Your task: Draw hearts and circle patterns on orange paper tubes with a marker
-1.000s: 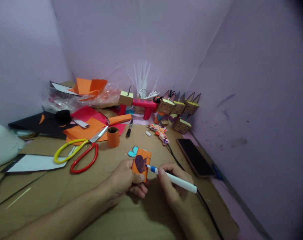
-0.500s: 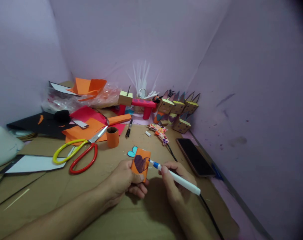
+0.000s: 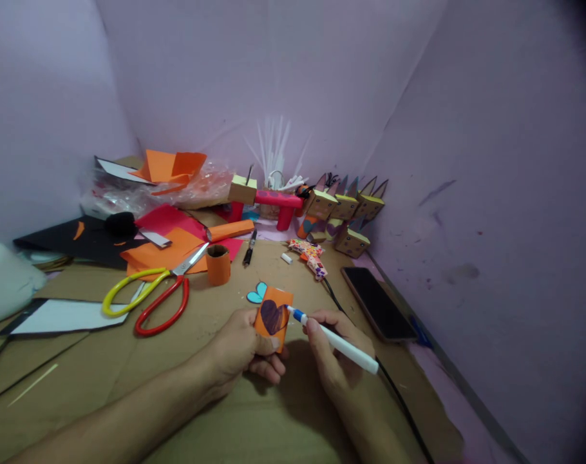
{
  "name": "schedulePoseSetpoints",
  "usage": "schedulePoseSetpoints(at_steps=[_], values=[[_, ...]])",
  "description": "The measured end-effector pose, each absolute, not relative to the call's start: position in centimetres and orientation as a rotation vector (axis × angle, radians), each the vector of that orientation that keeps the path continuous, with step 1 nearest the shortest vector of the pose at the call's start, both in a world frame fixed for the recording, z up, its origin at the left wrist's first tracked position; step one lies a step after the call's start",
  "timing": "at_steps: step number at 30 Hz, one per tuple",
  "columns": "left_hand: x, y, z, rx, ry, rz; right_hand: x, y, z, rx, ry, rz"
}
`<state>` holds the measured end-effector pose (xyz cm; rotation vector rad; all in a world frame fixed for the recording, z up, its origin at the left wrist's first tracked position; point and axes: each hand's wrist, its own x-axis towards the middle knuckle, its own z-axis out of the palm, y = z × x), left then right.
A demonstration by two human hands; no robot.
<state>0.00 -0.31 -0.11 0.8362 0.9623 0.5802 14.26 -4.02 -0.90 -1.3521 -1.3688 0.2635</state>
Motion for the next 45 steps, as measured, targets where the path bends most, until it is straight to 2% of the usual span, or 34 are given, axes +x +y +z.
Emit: schedulePoseSetpoints(at_steps=[15, 24, 33, 39, 45], values=[[0.0, -0.3, 0.2, 0.838, 0.975, 0.588, 14.4, -4.6, -0.3, -1.329, -1.467, 0.388], [0.0, -0.4, 0.1, 0.83, 0.972, 0.603, 14.6, -3.9, -1.8, -1.159, -1.199, 0.544], [-0.1, -0.3, 0.1, 0.815, 0.984, 0.602, 14.4, -3.8, -1.1, -1.243, -1.046, 0.502], [-0.2, -0.3, 0.0, 0.802, 0.976, 0.617, 15.3, -4.0, -1.4, -1.328, -1.166, 0.542], [-0.1, -0.2, -0.1, 0.812, 0.964, 0.595, 15.3, -4.2, -1.2, -1.309, -1.299, 0.41]])
